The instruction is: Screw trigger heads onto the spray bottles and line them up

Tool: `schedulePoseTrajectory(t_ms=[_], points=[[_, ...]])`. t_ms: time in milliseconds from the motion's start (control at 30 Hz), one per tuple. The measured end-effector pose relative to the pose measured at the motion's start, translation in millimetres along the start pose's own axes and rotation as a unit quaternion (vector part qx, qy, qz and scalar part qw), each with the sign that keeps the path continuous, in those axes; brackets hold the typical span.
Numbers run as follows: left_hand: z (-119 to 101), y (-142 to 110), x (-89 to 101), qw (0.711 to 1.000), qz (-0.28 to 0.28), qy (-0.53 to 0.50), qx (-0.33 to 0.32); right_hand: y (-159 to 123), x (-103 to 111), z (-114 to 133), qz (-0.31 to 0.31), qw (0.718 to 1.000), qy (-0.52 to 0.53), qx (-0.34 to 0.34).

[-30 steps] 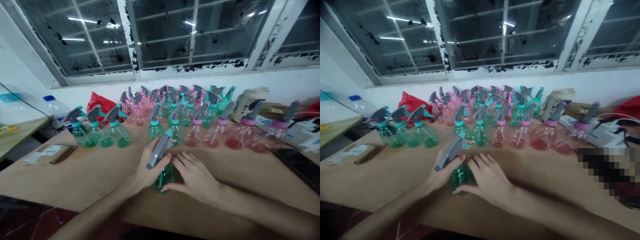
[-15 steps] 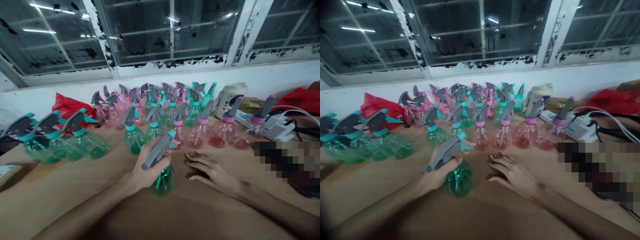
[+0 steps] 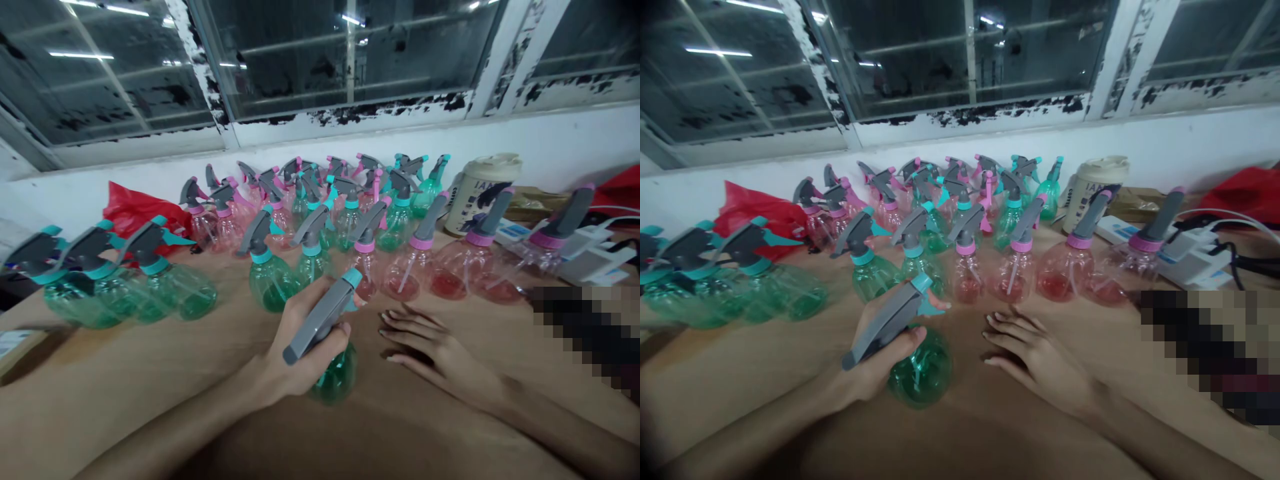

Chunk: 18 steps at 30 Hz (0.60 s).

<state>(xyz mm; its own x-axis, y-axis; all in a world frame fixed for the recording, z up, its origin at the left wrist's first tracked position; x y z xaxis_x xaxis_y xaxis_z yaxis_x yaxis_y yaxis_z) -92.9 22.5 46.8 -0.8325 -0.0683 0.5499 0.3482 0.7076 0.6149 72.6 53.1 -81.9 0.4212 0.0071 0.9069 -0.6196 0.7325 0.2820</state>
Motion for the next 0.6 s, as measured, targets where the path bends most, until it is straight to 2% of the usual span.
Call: schedulePoseTrajectory(t_ms=[400,600], points=[[-0.6,-1.2,-1.3,0.999,0.018,-0.042,0.021,-1.0,1.4,-0.5,-0.002,1.000,-0.005,-0.003],[7.1,0.0,2.2,1.000,-0.006,0.005,0.030,-2.1,4.7,-0.7,-0.019,1.000,0.018,0.001]])
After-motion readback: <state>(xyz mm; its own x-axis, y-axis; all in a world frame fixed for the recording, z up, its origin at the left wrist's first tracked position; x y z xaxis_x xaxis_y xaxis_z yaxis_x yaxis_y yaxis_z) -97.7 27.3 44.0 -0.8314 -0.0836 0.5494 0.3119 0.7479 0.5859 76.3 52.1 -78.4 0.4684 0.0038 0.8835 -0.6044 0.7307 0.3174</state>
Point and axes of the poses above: each hand's wrist, its own y-axis towards the middle knuckle, its own x-axis out of the back of the hand, z = x × y, the point moved 7 cm from there along y, towards the middle knuckle, and after that the axes turned 15 degrees about -x, right-handed, at the moved point
